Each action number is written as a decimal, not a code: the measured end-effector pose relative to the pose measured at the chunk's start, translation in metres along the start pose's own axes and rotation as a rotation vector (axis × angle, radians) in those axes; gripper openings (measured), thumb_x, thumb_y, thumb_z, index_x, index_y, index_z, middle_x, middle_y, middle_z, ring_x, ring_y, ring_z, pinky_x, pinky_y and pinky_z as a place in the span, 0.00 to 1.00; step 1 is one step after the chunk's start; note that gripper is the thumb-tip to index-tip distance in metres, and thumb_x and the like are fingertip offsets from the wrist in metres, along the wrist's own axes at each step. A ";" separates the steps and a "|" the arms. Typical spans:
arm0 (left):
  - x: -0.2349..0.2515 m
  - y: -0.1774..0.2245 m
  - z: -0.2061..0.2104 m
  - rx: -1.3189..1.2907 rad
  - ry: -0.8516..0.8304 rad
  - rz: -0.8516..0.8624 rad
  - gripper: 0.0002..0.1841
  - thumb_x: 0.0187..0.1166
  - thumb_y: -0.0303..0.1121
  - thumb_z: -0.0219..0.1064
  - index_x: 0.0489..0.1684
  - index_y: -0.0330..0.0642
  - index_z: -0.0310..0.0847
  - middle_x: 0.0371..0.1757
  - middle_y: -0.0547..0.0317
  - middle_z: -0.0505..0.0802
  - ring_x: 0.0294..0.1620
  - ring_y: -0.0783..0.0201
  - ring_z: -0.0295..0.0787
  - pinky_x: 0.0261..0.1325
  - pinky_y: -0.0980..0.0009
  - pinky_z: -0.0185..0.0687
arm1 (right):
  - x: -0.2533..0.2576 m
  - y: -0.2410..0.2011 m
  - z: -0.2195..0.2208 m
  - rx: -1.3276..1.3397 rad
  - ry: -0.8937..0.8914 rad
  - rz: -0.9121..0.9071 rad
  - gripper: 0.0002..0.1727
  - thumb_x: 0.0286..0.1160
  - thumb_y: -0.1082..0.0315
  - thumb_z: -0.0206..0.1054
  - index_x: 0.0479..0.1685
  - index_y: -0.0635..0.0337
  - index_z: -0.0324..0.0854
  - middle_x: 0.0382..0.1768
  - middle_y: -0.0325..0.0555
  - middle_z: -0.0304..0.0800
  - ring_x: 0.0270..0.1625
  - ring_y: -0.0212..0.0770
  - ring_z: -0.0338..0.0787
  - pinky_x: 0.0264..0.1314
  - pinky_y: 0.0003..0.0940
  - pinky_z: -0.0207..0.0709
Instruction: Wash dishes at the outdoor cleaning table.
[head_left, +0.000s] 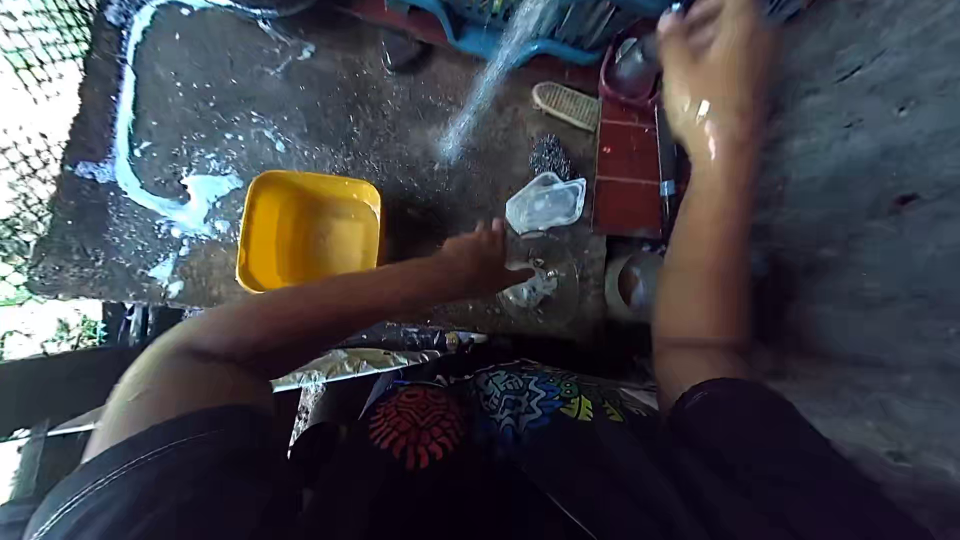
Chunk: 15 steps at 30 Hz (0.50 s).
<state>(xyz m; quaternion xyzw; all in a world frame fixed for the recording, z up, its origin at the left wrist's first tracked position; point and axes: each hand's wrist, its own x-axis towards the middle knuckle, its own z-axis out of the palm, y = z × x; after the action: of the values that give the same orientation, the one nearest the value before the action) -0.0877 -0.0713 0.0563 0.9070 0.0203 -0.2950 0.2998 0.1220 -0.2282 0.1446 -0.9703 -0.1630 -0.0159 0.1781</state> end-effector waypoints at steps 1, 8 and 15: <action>0.011 -0.002 0.018 -0.064 -0.074 -0.021 0.43 0.83 0.60 0.62 0.82 0.28 0.61 0.66 0.30 0.85 0.62 0.36 0.88 0.61 0.36 0.83 | -0.036 0.003 0.007 -0.026 -0.126 0.049 0.36 0.88 0.43 0.54 0.73 0.71 0.74 0.62 0.70 0.85 0.66 0.65 0.86 0.71 0.65 0.74; 0.036 -0.031 0.048 -0.332 0.175 0.071 0.13 0.81 0.26 0.68 0.58 0.26 0.85 0.58 0.30 0.90 0.63 0.35 0.87 0.71 0.39 0.77 | -0.200 0.055 0.098 0.507 -0.675 0.379 0.27 0.92 0.47 0.53 0.71 0.63 0.75 0.41 0.56 0.91 0.27 0.44 0.89 0.32 0.41 0.86; 0.027 -0.051 -0.047 -0.675 0.545 0.157 0.18 0.87 0.28 0.61 0.71 0.32 0.79 0.60 0.41 0.92 0.59 0.54 0.91 0.68 0.55 0.84 | -0.129 -0.020 0.104 0.967 -0.450 0.195 0.20 0.90 0.72 0.47 0.73 0.74 0.71 0.41 0.58 0.93 0.38 0.44 0.95 0.49 0.43 0.91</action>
<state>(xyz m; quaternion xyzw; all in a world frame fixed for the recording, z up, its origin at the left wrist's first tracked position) -0.0514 -0.0075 0.0446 0.8017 0.1250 0.0018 0.5844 -0.0092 -0.2137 0.0423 -0.7677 -0.0953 0.2857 0.5656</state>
